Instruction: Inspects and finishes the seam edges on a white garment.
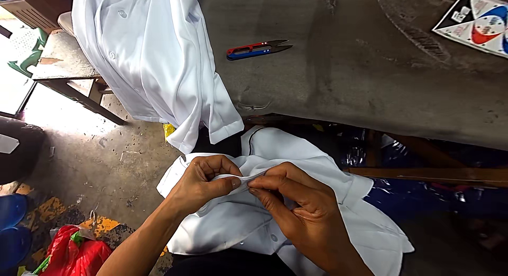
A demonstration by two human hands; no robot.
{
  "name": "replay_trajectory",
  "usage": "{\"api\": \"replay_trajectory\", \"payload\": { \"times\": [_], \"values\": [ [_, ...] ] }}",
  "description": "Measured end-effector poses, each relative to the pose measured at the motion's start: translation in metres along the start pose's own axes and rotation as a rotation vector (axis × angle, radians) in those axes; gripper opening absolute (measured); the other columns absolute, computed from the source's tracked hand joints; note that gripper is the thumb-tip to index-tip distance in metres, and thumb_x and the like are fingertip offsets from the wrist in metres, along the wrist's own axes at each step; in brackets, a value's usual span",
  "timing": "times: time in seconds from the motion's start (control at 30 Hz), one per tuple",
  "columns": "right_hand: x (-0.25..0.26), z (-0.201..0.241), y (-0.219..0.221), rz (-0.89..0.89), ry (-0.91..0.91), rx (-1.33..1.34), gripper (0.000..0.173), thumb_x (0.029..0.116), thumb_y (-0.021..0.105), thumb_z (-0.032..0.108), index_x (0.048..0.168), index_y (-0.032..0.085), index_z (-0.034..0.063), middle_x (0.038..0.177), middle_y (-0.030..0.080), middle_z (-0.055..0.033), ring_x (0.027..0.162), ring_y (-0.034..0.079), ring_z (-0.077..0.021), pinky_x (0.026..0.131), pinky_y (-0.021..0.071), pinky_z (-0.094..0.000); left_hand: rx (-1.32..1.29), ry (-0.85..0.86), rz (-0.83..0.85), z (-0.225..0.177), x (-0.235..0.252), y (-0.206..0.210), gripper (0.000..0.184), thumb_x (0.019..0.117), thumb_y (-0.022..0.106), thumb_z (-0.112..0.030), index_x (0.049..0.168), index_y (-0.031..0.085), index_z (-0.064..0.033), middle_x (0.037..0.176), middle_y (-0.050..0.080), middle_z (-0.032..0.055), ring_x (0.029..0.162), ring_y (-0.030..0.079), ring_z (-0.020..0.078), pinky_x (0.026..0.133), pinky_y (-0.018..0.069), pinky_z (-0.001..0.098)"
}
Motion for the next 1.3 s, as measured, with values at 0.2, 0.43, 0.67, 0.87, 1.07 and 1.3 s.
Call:
{"api": "replay_trajectory", "payload": {
  "times": [0.2,0.43,0.67,0.87,1.07,1.3],
  "values": [
    [0.0,0.0012,0.0015,-0.017,0.005,-0.026,0.013,0.0966,0.068,0.014,0.098,0.079,0.0069,0.088,0.065,0.0002,0.075,0.06,0.001,0.062,0.0507,-0.0109,-0.05,-0.014,-0.01,0.0013,-0.0011,0.0013,0.008,0.0937,0.066,-0.001,0.1,0.07,-0.0012,0.081,0.071,-0.0015,0.072,0.065,0.0028,0.067,0.0546,0.0205],
    [0.0002,0.0011,-0.0005,0.004,0.003,-0.037,0.014,0.0965,0.067,0.013,0.099,0.079,0.0071,0.088,0.065,0.0007,0.075,0.06,0.0018,0.062,0.0503,-0.0103,-0.062,-0.014,-0.015,0.0015,-0.0016,0.0018,0.008,0.0935,0.066,0.0,0.1,0.071,-0.0009,0.081,0.071,-0.0006,0.072,0.066,0.003,0.068,0.0547,0.0204],
    [0.0019,0.0027,-0.0026,0.025,-0.004,-0.06,0.015,0.0965,0.066,0.013,0.099,0.079,0.0077,0.086,0.064,0.0015,0.074,0.059,0.0023,0.061,0.0486,-0.0095,-0.053,-0.016,-0.009,0.0011,-0.0012,0.0015,0.007,0.0939,0.066,-0.001,0.1,0.071,-0.0009,0.081,0.071,-0.0007,0.072,0.065,0.0029,0.067,0.0545,0.0203],
    [0.0039,0.0051,-0.004,0.044,-0.004,-0.089,0.015,0.0967,0.065,0.014,0.098,0.079,0.0079,0.085,0.064,0.0019,0.072,0.057,0.0033,0.06,0.0468,-0.0091,-0.05,-0.018,-0.01,0.0005,-0.0013,0.0021,0.007,0.0939,0.066,-0.001,0.1,0.071,-0.0007,0.081,0.071,-0.0007,0.072,0.066,0.003,0.067,0.0546,0.0205],
    [0.0036,0.0047,-0.0017,0.032,0.023,-0.03,0.013,0.0973,0.067,0.015,0.098,0.077,0.0071,0.089,0.066,0.001,0.076,0.062,0.0013,0.063,0.0527,-0.0111,-0.078,-0.012,-0.005,0.0004,-0.0011,0.0044,0.007,0.0942,0.066,-0.001,0.1,0.071,-0.0011,0.08,0.071,-0.0014,0.071,0.065,0.0025,0.067,0.0544,0.0201],
    [0.0007,0.0053,0.0025,-0.009,0.026,0.031,0.013,0.0974,0.065,0.014,0.099,0.075,0.0057,0.088,0.067,0.0014,0.074,0.062,0.0003,0.062,0.0524,-0.0128,-0.199,0.014,0.011,0.0051,-0.0007,0.0068,0.007,0.0947,0.066,0.0,0.1,0.07,-0.0006,0.082,0.071,0.0004,0.075,0.066,0.0036,0.071,0.0548,0.0212]
  ]
}}
Point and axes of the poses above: each hand's wrist, its own x-axis towards the middle knuckle, its own y-axis out of the palm, z = x × y, the point moved 1 cm from there along x, towards the middle knuckle
